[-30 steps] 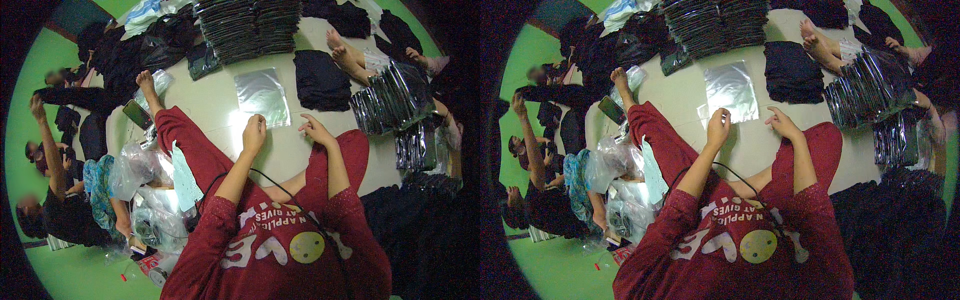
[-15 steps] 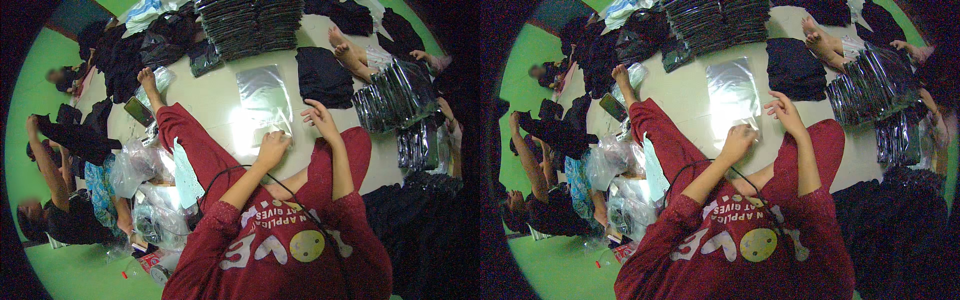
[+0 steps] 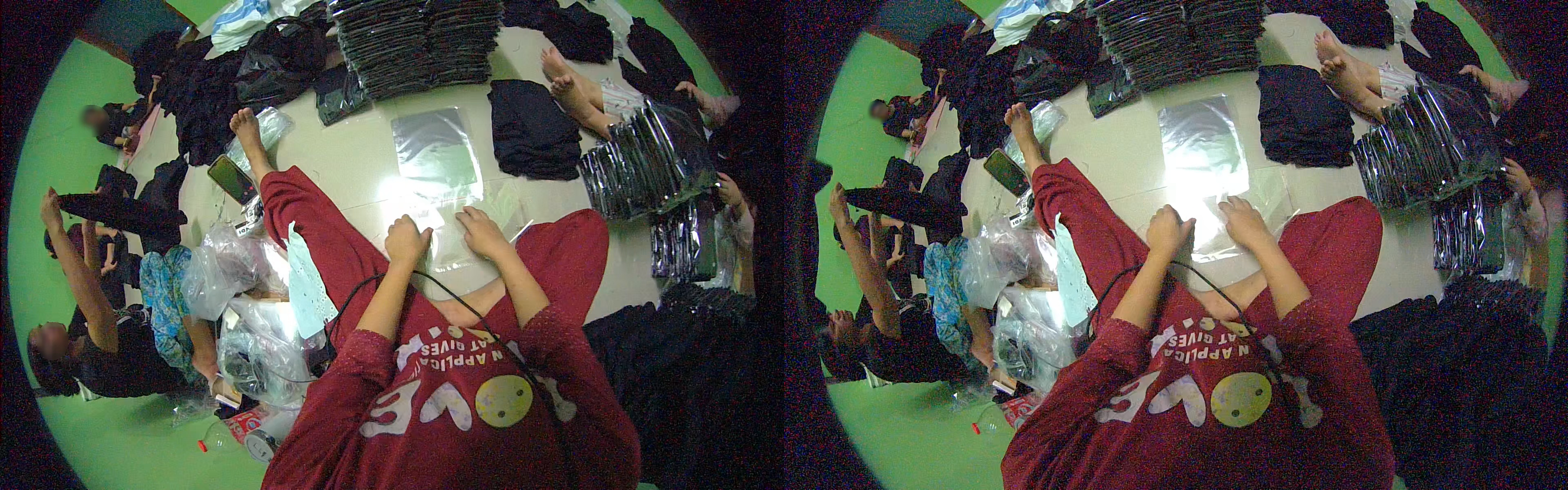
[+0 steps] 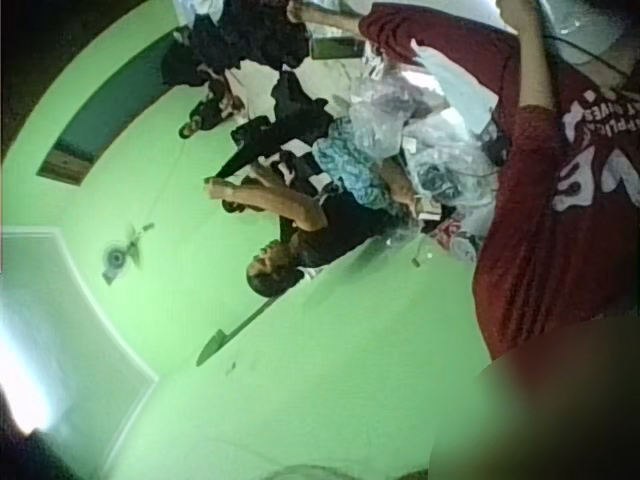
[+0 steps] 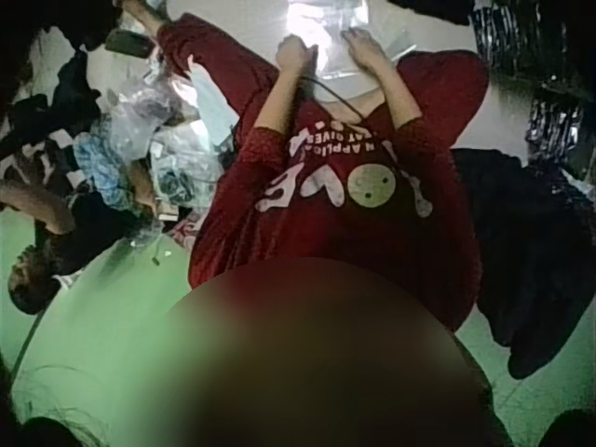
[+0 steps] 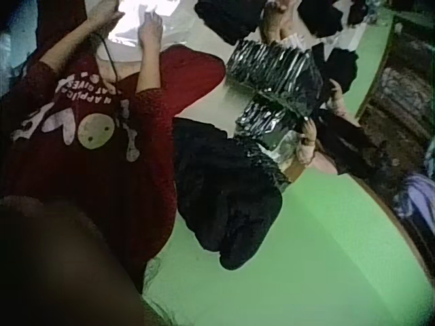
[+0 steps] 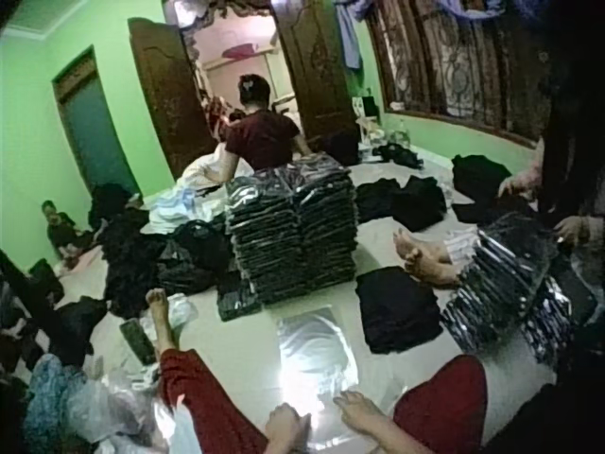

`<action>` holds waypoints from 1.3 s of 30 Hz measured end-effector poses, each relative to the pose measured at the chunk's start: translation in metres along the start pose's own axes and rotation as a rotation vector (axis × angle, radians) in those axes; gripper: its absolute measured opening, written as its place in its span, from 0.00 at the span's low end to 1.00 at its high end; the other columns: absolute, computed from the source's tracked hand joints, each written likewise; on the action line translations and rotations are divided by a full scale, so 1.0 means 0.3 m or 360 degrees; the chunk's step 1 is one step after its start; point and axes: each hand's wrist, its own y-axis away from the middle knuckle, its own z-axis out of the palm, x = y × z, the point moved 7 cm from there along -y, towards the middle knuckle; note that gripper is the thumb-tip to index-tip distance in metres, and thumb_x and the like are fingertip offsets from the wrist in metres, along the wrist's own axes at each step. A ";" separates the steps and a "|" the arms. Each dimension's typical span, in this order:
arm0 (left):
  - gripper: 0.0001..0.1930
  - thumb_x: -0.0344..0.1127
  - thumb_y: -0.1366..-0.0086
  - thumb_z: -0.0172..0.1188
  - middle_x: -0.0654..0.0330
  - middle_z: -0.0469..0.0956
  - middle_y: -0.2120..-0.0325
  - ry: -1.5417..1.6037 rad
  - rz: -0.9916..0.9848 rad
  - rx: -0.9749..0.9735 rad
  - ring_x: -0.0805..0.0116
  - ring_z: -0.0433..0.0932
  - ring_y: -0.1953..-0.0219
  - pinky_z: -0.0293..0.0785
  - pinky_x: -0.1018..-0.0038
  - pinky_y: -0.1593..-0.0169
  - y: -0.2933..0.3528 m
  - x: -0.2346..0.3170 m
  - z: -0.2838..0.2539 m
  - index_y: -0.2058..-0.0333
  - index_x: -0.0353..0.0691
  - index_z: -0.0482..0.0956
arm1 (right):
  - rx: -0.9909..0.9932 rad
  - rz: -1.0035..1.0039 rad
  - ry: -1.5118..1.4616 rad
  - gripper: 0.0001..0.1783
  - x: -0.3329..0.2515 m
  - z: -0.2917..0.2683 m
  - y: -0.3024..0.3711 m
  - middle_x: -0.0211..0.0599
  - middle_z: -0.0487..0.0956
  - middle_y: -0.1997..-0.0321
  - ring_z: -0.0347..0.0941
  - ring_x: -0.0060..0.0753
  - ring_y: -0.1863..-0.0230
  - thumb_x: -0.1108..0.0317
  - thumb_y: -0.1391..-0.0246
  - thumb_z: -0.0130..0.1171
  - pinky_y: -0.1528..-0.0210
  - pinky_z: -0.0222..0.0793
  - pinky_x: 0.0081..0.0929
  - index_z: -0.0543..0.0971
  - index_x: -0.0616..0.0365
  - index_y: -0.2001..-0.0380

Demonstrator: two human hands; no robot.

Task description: The person sits on the floor and repeatedly folds black garments, places them into clear plastic bags, and stacks the sealed packages. The person handles the garments and bags by hand and arranges the finished packages into a growing pile.

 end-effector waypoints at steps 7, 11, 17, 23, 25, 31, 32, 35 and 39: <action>0.15 0.41 0.49 0.57 0.48 0.72 0.69 0.0475 0.0106 0.0216 0.50 0.74 0.67 0.71 0.59 0.64 0.004 0.035 0.027 0.70 0.34 0.69 | -0.0112 0.0027 0.0178 0.29 -0.008 0.014 0.024 0.46 0.56 0.39 0.51 0.47 0.38 0.73 0.61 0.53 0.43 0.56 0.39 0.66 0.56 0.50; 0.17 0.41 0.49 0.59 0.47 0.72 0.69 0.0330 -0.0076 0.0133 0.48 0.74 0.66 0.70 0.60 0.64 0.024 0.027 0.028 0.66 0.35 0.67 | -0.0131 0.0058 0.0177 0.30 -0.012 0.020 0.022 0.47 0.55 0.39 0.51 0.47 0.39 0.72 0.62 0.54 0.44 0.56 0.40 0.66 0.57 0.49; 0.11 0.39 0.46 0.55 0.49 0.74 0.73 0.0519 0.0019 0.0016 0.51 0.74 0.67 0.69 0.61 0.64 0.007 0.044 0.074 0.73 0.35 0.72 | -0.0096 0.0004 0.0198 0.29 -0.011 0.016 0.021 0.48 0.57 0.40 0.52 0.48 0.39 0.73 0.61 0.52 0.43 0.55 0.40 0.66 0.57 0.50; 0.10 0.29 0.47 0.52 0.50 0.70 0.77 0.1258 0.0055 0.0262 0.58 0.72 0.76 0.68 0.67 0.71 -0.002 0.037 0.086 0.67 0.33 0.63 | -0.0023 -0.0099 -0.0026 0.28 -0.032 -0.012 0.002 0.48 0.61 0.42 0.57 0.49 0.43 0.76 0.62 0.49 0.42 0.55 0.37 0.67 0.58 0.51; 0.16 0.27 0.48 0.53 0.53 0.71 0.78 0.1808 -0.0223 0.0141 0.65 0.72 0.78 0.68 0.72 0.74 -0.007 0.014 0.138 0.61 0.34 0.60 | 0.0008 -0.0134 -0.0050 0.28 -0.027 -0.020 -0.003 0.48 0.64 0.45 0.58 0.50 0.44 0.77 0.63 0.48 0.42 0.54 0.38 0.68 0.57 0.52; 0.19 0.28 0.52 0.53 0.48 0.75 0.74 0.1564 -0.0348 -0.0229 0.61 0.76 0.72 0.72 0.70 0.66 -0.052 -0.043 0.164 0.58 0.35 0.66 | -0.0155 0.0234 -0.0820 0.24 0.107 -0.018 -0.025 0.45 0.75 0.59 0.71 0.37 0.59 0.76 0.53 0.46 0.55 0.66 0.30 0.64 0.54 0.48; 0.19 0.29 0.52 0.53 0.47 0.75 0.72 0.1343 -0.0120 -0.0207 0.58 0.76 0.69 0.71 0.68 0.65 -0.077 -0.025 0.127 0.58 0.36 0.67 | -0.0164 0.0218 -0.0741 0.24 0.122 -0.031 -0.021 0.44 0.75 0.60 0.71 0.35 0.61 0.75 0.51 0.46 0.58 0.66 0.28 0.63 0.54 0.48; 0.19 0.32 0.53 0.53 0.46 0.76 0.69 0.0683 0.0232 -0.0298 0.54 0.76 0.64 0.71 0.66 0.58 -0.190 0.021 0.025 0.59 0.39 0.70 | -0.0213 0.0290 -0.0729 0.25 0.172 -0.057 0.010 0.43 0.76 0.62 0.72 0.30 0.66 0.74 0.50 0.46 0.65 0.68 0.26 0.61 0.54 0.46; 0.20 0.31 0.51 0.53 0.46 0.73 0.64 -0.0136 0.0408 0.0752 0.51 0.75 0.62 0.70 0.60 0.59 -0.254 0.101 -0.233 0.56 0.39 0.68 | -0.0175 0.0195 -0.0812 0.25 0.173 -0.064 0.023 0.42 0.76 0.63 0.71 0.30 0.65 0.74 0.50 0.46 0.65 0.68 0.25 0.61 0.56 0.46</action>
